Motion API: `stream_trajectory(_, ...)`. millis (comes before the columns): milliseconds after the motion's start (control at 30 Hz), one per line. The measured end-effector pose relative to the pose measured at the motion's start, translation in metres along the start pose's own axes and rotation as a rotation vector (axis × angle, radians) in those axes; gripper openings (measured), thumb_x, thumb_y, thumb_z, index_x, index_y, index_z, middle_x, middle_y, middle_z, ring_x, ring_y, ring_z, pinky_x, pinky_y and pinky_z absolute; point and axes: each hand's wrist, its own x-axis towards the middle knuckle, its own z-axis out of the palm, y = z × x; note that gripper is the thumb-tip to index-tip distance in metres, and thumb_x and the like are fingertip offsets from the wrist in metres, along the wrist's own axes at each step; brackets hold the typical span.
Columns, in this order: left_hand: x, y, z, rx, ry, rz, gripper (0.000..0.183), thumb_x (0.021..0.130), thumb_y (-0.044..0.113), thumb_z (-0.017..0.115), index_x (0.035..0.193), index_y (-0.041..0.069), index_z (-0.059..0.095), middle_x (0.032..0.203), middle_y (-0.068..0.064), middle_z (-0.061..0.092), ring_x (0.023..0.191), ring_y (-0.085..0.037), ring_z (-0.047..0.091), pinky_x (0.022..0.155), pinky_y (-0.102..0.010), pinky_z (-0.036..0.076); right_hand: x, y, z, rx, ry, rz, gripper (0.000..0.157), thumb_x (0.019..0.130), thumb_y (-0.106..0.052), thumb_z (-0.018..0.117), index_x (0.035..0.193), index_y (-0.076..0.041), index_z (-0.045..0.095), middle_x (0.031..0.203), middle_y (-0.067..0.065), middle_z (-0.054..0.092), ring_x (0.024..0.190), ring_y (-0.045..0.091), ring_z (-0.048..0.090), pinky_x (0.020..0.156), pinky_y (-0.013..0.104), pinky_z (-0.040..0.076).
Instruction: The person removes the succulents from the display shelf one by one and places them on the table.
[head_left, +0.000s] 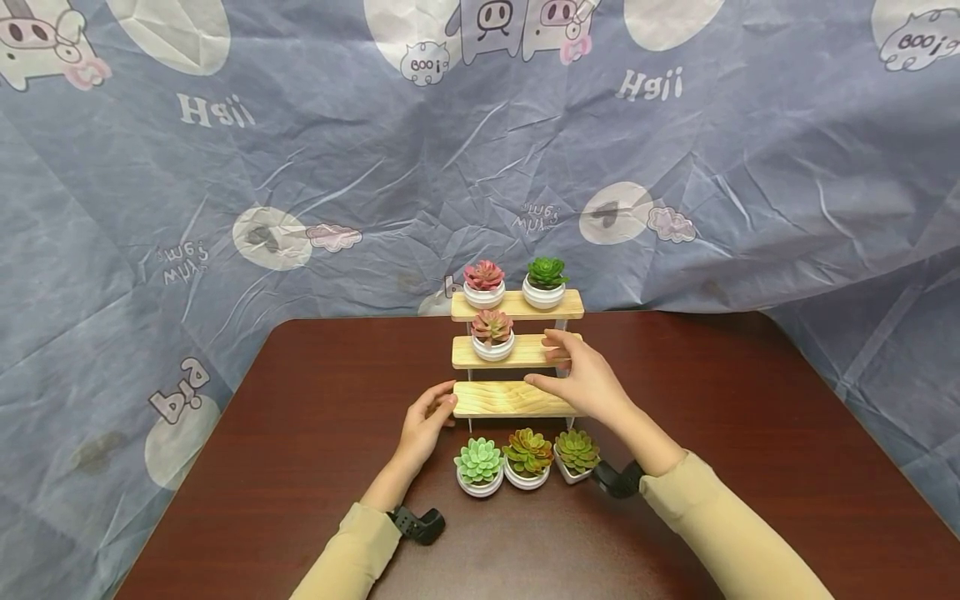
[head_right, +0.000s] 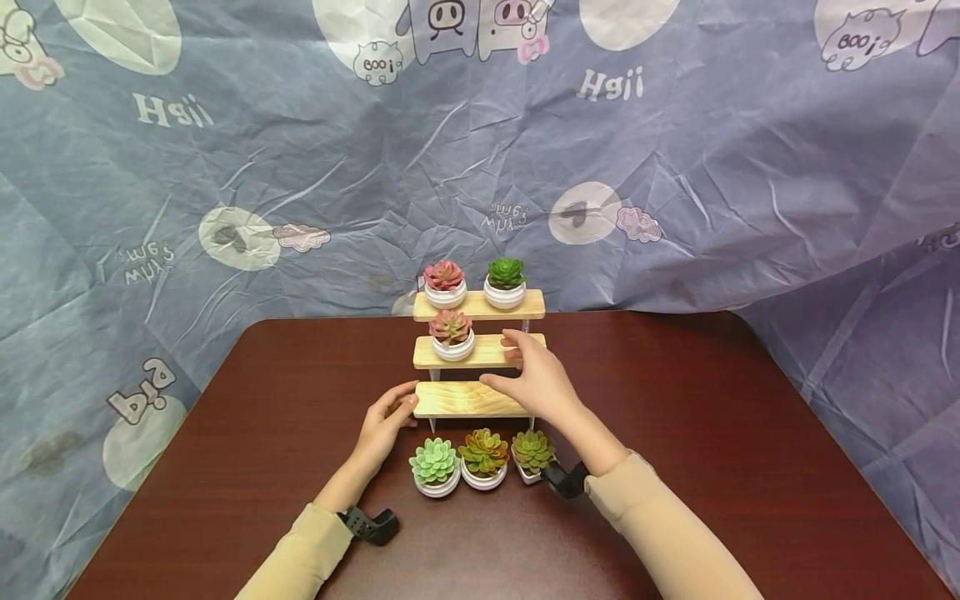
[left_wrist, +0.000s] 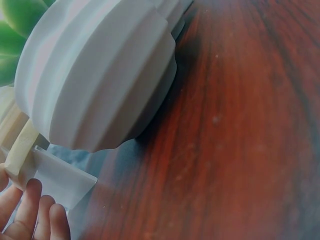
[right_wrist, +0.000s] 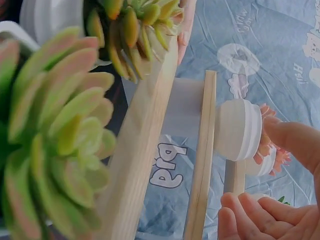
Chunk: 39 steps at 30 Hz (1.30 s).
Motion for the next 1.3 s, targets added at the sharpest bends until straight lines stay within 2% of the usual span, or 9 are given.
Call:
stream_trajectory(333,0.001,-0.001,-0.001,-0.017,-0.007,-0.023,0.035,0.095,0.004,0.053,0.127,-0.009,0.052,0.102,-0.020,0.060,0.085,-0.011,0.056,0.075,-0.054,0.051,0.017,-0.012,0.006,0.078,-0.017,0.044,0.076,0.075,-0.029,0.079,0.136,0.000,0.043,0.123,0.016,0.057,0.103,0.031,0.060,0.086,0.044,0.051)
stream_trajectory(567,0.001,-0.001,-0.001,-0.016,-0.009,-0.028,0.036,0.095,0.005,0.054,0.128,-0.011,0.050,0.102,-0.020,0.060,0.084,-0.010,0.056,0.075,-0.054,0.051,0.027,-0.018,0.014,0.132,-0.029,0.040,0.075,0.075,-0.024,0.080,0.135,0.003,0.043,0.127,0.019,0.054,0.110,0.033,0.056,0.089,0.045,0.049)
stream_trajectory(833,0.000,-0.002,-0.001,-0.006,-0.015,-0.038,0.037,0.096,0.008,0.054,0.129,-0.008,0.051,0.104,-0.020,0.060,0.086,-0.010,0.056,0.077,-0.055,0.050,0.035,-0.022,0.021,0.123,-0.034,0.057,0.082,0.073,-0.026,0.082,0.137,0.004,0.040,0.130,0.017,0.052,0.114,0.030,0.054,0.094,0.042,0.046)
stream_trajectory(1100,0.000,-0.001,-0.001,-0.002,-0.013,-0.042,0.036,0.096,0.007,0.053,0.128,-0.009,0.050,0.104,-0.020,0.060,0.085,-0.009,0.056,0.077,-0.053,0.051,0.041,-0.023,0.028,0.141,-0.052,0.068,0.083,0.074,-0.026,0.081,0.139,0.003,0.037,0.134,0.019,0.048,0.115,0.031,0.053,0.094,0.044,0.046)
stream_trajectory(1300,0.001,-0.002,-0.001,-0.003,-0.014,-0.040,0.036,0.096,0.007,0.053,0.128,-0.009,0.051,0.103,-0.020,0.060,0.084,-0.009,0.056,0.076,-0.052,0.051,0.043,-0.027,0.034,0.135,-0.064,0.088,0.080,0.073,-0.026,0.082,0.137,0.000,0.040,0.132,0.018,0.050,0.113,0.031,0.054,0.093,0.043,0.046)
